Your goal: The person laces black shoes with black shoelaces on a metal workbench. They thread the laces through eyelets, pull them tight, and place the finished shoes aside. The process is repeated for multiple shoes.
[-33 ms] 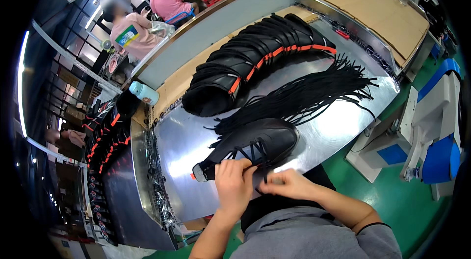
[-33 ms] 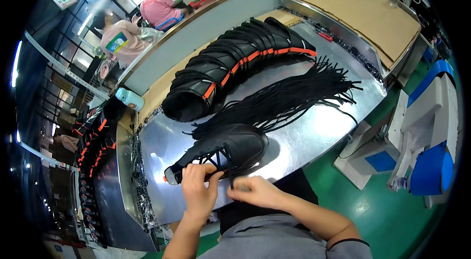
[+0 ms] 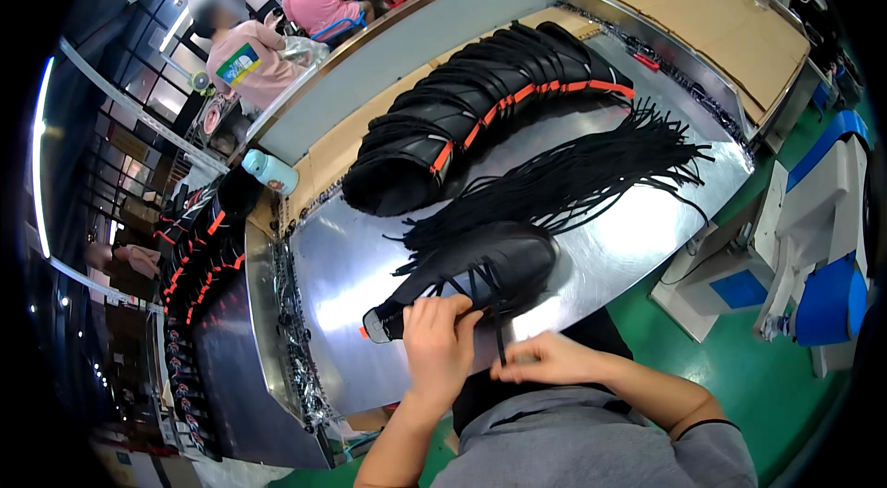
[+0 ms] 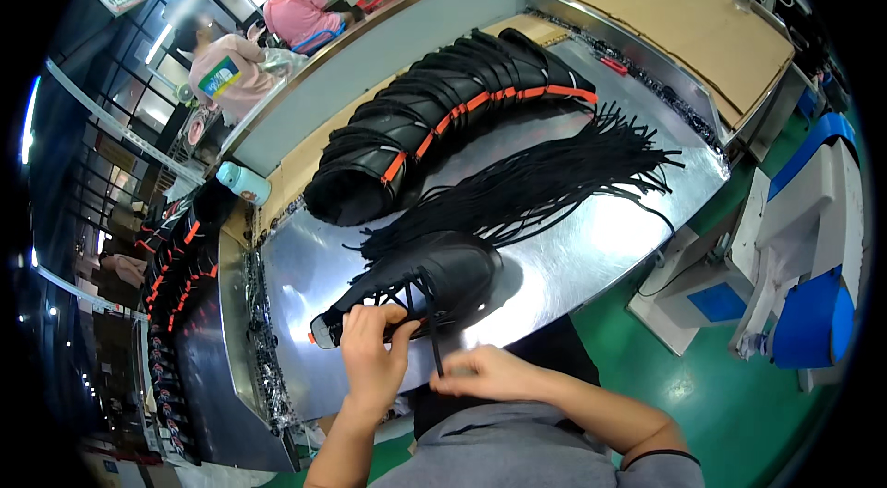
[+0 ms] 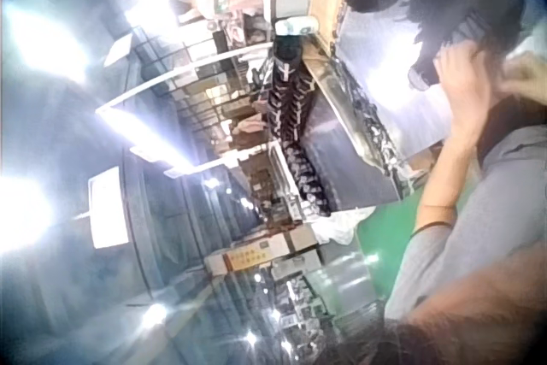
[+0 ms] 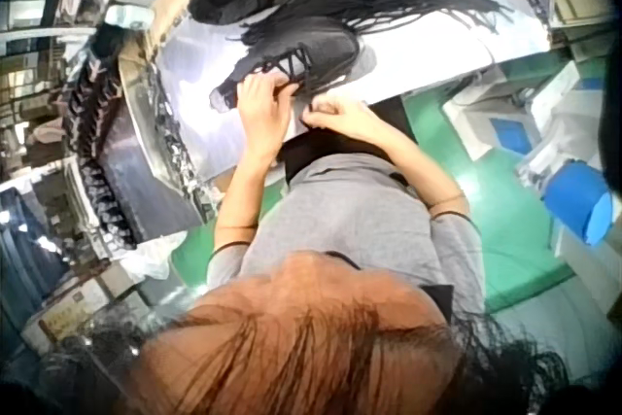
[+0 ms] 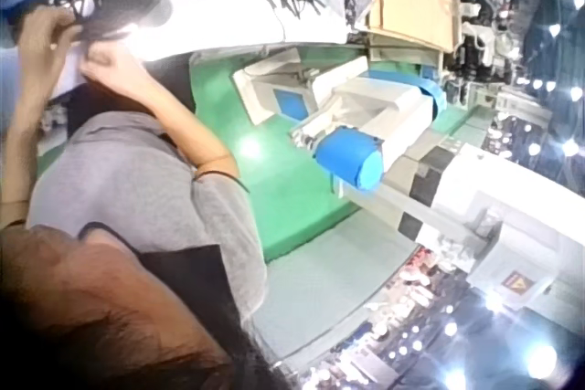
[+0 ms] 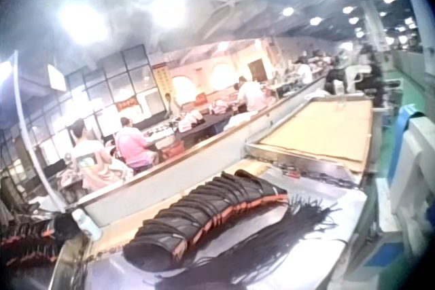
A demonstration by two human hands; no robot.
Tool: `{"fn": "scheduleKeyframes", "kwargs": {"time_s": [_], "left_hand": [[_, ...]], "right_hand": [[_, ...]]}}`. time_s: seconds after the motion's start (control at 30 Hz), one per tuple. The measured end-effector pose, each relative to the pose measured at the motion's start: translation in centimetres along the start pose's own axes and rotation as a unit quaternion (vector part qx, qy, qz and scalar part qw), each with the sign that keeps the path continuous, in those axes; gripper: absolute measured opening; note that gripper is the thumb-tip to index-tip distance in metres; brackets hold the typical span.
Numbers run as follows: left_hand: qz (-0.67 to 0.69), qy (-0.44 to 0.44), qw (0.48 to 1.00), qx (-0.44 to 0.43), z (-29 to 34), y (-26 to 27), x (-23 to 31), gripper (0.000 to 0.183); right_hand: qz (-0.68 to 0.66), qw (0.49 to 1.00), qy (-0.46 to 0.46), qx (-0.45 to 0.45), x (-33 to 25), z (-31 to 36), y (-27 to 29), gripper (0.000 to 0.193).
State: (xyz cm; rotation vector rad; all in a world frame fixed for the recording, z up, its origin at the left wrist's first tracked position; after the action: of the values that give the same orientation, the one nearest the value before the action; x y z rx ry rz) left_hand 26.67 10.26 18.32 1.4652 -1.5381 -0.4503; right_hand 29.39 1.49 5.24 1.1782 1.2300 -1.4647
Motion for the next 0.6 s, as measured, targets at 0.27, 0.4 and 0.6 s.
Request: {"fn": "scheduleKeyframes", "kwargs": {"time_s": [0.27, 0.4, 0.6], "left_hand": [[-0.011, 0.048, 0.968, -0.245, 1.7, -6.3, -3.8, 0.019], [0.024, 0.098, 0.949, -0.298, 1.9, -6.9, -5.4, 0.019], [0.056, 0.095, 0.948, -0.3, 1.6, -7.0, -5.3, 0.024]], "right_hand": [[0.113, 0.962, 0.098, 0.226, -2.9, -1.2, 6.6, 0.015], [0.101, 0.937, 0.141, 0.302, -4.4, -2.8, 8.4, 0.014], [0.092, 0.91, 0.179, 0.363, -5.1, -3.7, 9.6, 0.014]]}}
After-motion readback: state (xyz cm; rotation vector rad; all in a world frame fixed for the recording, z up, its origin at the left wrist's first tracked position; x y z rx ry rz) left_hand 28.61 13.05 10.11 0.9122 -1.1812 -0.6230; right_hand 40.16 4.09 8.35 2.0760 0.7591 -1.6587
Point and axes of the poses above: each hand's wrist, its own z-axis away from the middle knuckle, its own y-axis out of the back of the hand, x = y × z, the point moved 10 cm from there along -z, towards the middle knuckle, and after that the axes turned 1 degree about y, right-handed, at the moved point
